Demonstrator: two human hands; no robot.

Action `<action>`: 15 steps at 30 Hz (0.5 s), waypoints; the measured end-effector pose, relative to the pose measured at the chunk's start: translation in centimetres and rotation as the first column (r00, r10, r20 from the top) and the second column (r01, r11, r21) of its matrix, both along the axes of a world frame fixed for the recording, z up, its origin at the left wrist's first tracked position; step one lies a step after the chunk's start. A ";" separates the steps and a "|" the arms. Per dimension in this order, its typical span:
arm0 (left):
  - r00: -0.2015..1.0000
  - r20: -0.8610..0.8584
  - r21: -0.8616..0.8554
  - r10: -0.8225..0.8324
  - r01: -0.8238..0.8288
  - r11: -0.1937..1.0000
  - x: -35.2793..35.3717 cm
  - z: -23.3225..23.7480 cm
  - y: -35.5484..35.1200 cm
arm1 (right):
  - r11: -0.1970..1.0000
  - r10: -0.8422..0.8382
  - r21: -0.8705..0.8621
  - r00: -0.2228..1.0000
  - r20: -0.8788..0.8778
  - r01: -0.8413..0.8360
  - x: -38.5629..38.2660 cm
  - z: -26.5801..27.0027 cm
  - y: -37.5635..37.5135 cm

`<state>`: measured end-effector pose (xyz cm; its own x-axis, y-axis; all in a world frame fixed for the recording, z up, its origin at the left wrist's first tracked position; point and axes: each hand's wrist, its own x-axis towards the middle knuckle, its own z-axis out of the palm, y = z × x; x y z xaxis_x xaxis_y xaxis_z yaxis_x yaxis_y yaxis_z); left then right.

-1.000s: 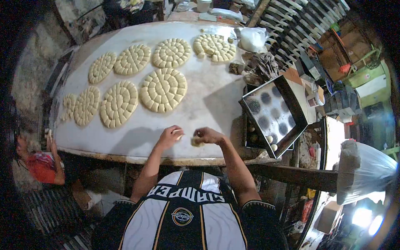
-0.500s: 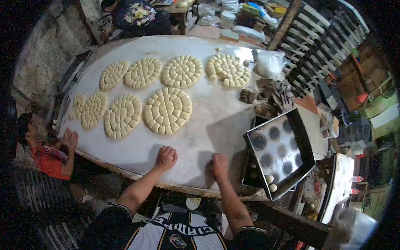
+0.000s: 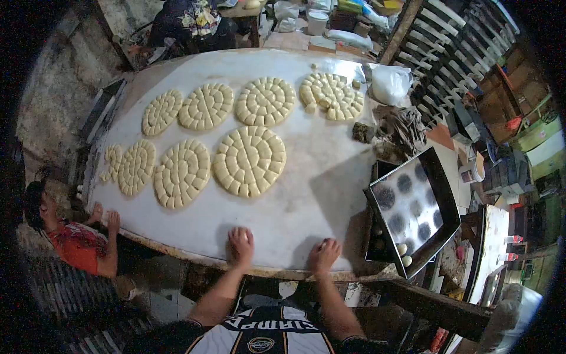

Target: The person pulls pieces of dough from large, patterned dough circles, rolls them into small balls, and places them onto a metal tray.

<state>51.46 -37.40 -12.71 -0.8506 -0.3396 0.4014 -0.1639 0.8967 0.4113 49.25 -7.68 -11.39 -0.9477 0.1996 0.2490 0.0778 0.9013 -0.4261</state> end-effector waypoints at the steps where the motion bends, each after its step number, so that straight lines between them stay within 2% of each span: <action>1: 0.991 0.127 0.020 -0.049 0.047 0.999 0.2 2.7 2.3 | 0.996 0.088 -0.002 0.994 0.069 -0.088 0.5 -0.6 -2.8; 2: 0.962 0.257 0.048 -0.093 0.084 0.995 0.8 5.8 4.6 | 0.983 0.181 -0.008 0.973 0.146 -0.182 1.3 -1.5 -4.9; 3: 0.930 0.209 0.113 -0.302 0.284 0.952 -0.9 5.1 4.3 | 0.906 0.418 -0.061 0.908 -0.039 -0.419 -0.3 0.7 -6.2; 4: 0.900 0.115 0.088 -0.420 0.412 0.907 -3.0 3.1 3.3 | 0.782 0.618 -0.016 0.773 0.143 -0.623 -3.3 -3.5 -4.7; 5: 0.828 0.133 0.134 -0.545 0.530 0.837 -5.0 2.3 0.9 | 0.744 0.657 -0.058 0.745 -0.114 -0.665 -5.9 -8.6 -2.2; 6: 0.823 0.119 0.206 -0.555 0.526 0.825 -6.1 3.3 -1.3 | 0.784 0.618 -0.057 0.786 -0.017 -0.618 -7.7 -5.9 -0.3; 7: 0.883 0.086 0.209 -0.461 0.436 0.875 -4.5 4.2 -2.8 | 0.859 0.512 -0.019 0.859 -0.005 -0.512 -7.4 -3.7 1.0; 8: 0.936 0.026 0.204 -0.352 0.339 0.918 -4.2 5.0 -3.8 | 0.934 0.358 0.024 0.931 -0.074 -0.357 -5.8 -1.9 1.2; 9: 0.982 -0.019 0.122 -0.186 0.187 0.975 -1.3 0.0 -3.5 | 0.988 0.155 0.025 0.976 -0.152 -0.153 -3.1 -1.1 0.3; 10: 0.998 -0.062 -0.007 -0.001 0.000 1.000 1.0 -2.2 -1.0 | 1.000 0.023 -0.005 0.986 -0.166 -0.024 -0.5 -0.5 -2.6; 11: 0.994 0.056 0.036 -0.098 0.096 0.995 1.1 1.2 1.3 | 0.998 0.055 -0.023 0.997 0.056 -0.054 1.5 -1.2 -5.1; 12: 0.964 0.183 0.099 -0.194 0.179 0.979 1.9 5.0 3.2 | 0.974 0.224 -0.013 0.974 -0.025 -0.224 0.0 -0.8 -6.2; 13: 0.891 0.217 0.165 -0.399 0.369 0.914 0.0 5.0 3.2 | 0.918 0.395 0.007 0.913 -0.098 -0.397 -1.5 -0.1 -7.5; 14: 0.857 0.123 0.141 -0.500 0.484 0.864 -1.9 2.7 2.2 | 0.833 0.550 0.037 0.820 -0.155 -0.552 -3.1 0.7 -8.8; 15: 0.839 0.073 0.137 -0.540 0.527 0.838 -4.2 2.2 0.1 | 0.799 0.599 -0.037 0.800 -0.028 -0.600 -5.5 -0.3 -6.7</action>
<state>47.23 -37.27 -10.46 -0.9469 0.1435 0.2878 0.2798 0.8087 0.5175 43.74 -14.43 -11.69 -0.8781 -0.3966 0.2676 -0.4781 0.7477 -0.4609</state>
